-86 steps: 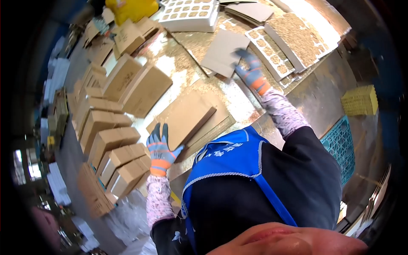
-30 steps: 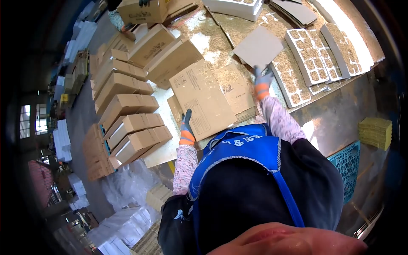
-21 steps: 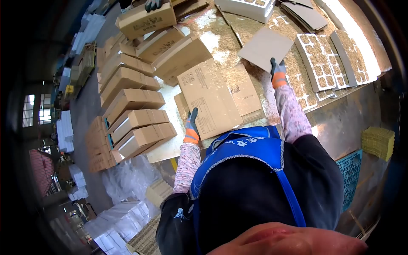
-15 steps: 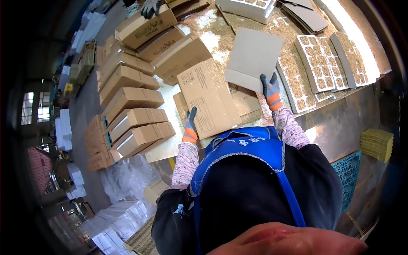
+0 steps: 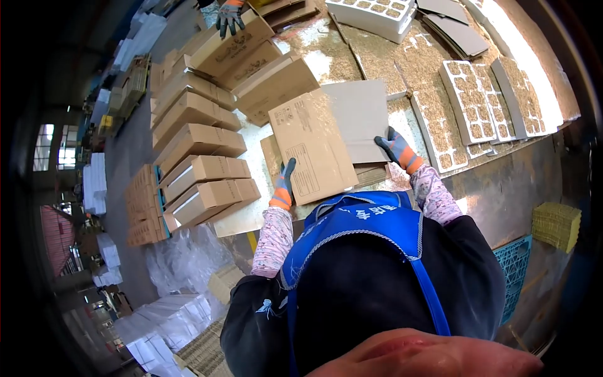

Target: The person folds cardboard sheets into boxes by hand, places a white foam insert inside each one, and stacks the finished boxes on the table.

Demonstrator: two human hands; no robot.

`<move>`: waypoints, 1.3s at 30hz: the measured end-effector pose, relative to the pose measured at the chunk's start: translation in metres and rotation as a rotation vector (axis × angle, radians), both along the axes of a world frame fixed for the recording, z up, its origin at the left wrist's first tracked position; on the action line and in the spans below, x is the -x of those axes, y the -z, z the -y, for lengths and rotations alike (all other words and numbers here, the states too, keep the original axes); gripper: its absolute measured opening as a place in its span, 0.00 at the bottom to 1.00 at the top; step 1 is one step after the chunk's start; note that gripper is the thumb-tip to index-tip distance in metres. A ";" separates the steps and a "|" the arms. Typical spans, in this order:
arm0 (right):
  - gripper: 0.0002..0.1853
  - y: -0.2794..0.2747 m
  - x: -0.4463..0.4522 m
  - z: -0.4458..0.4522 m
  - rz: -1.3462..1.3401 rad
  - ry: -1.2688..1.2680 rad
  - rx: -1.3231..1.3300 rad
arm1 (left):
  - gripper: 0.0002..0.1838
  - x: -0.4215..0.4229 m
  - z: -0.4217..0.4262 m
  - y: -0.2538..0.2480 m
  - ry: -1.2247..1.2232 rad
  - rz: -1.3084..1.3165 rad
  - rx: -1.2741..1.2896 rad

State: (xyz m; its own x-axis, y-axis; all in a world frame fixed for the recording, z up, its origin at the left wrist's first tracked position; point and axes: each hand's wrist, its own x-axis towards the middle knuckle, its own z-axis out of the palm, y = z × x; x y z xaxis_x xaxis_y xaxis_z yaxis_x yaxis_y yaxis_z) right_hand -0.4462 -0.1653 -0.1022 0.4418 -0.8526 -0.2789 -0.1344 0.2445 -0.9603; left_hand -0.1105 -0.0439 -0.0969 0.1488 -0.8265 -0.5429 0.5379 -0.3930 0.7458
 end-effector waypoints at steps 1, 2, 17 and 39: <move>0.28 -0.001 -0.008 0.001 -0.022 0.028 0.030 | 0.27 0.000 0.002 -0.004 0.019 -0.063 -0.032; 0.29 -0.003 -0.017 -0.001 -0.043 0.056 0.057 | 0.28 0.001 0.000 -0.007 0.037 -0.125 -0.066; 0.27 -0.018 -0.038 0.016 0.214 -0.214 -0.053 | 0.30 -0.004 0.000 0.006 -0.048 0.031 -0.021; 0.27 -0.198 -0.068 0.036 -0.125 -0.649 0.787 | 0.18 0.076 0.007 0.005 0.473 1.314 0.610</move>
State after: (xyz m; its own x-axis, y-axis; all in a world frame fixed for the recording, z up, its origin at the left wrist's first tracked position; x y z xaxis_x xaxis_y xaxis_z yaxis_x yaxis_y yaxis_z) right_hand -0.3784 -0.2009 0.0955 0.8889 -0.4213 0.1799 -0.1266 -0.6034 -0.7873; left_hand -0.1863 -0.0506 -0.1023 -0.0950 -0.9770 0.1907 -0.6980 0.2020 0.6870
